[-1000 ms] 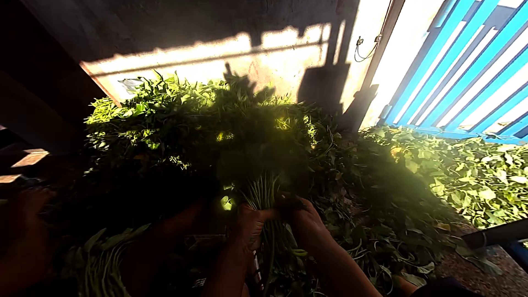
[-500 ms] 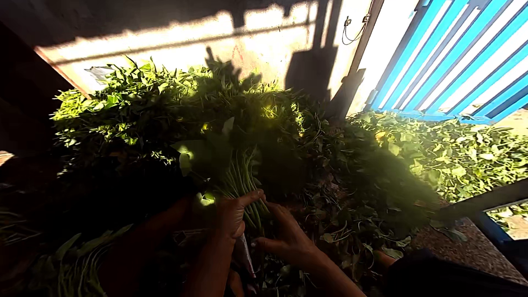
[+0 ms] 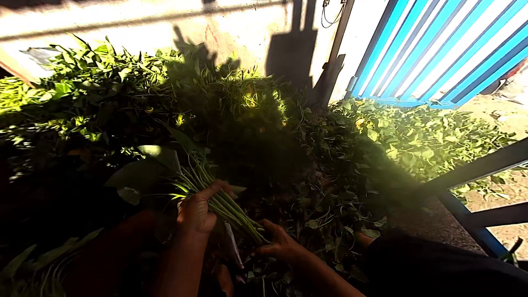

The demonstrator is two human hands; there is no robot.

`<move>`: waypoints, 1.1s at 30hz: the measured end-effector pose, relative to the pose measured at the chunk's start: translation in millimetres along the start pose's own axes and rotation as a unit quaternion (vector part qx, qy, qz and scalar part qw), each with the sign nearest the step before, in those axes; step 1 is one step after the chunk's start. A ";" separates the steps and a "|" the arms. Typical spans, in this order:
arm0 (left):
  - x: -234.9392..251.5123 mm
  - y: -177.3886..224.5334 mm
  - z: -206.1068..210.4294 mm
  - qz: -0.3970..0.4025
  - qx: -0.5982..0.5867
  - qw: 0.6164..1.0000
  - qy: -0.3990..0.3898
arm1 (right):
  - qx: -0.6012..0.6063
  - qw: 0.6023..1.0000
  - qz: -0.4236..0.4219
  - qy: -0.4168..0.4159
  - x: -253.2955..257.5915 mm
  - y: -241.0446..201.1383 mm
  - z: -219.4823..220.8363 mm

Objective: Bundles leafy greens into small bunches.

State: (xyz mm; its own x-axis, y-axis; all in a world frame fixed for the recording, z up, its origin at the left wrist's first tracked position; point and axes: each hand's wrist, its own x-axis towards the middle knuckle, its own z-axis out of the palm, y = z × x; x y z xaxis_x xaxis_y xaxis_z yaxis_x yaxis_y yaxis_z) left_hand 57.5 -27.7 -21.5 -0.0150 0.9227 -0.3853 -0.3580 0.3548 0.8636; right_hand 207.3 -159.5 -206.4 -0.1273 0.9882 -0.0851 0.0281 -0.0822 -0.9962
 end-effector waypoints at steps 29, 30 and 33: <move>7.2 24.9 1.5 0.104 0.018 0.994 0.007 | 0.136 0.818 0.475 0.294 13.5 110.2 -29.3; 7.3 24.7 2.0 0.103 0.017 0.995 0.008 | 0.151 0.829 0.455 0.288 16.1 125.3 -33.3; 6.2 25.1 3.6 0.092 0.017 0.995 0.019 | 0.183 0.880 0.368 0.238 9.7 107.8 -36.3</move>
State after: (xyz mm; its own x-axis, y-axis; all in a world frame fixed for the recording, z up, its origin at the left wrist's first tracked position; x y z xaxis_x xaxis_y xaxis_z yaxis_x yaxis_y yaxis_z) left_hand 51.8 -12.5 -1.0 -0.1125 0.9666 -0.2302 -0.3136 0.1853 0.9313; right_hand 245.0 -154.0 -314.0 0.2246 0.5843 -0.7798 -0.4025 -0.6732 -0.6204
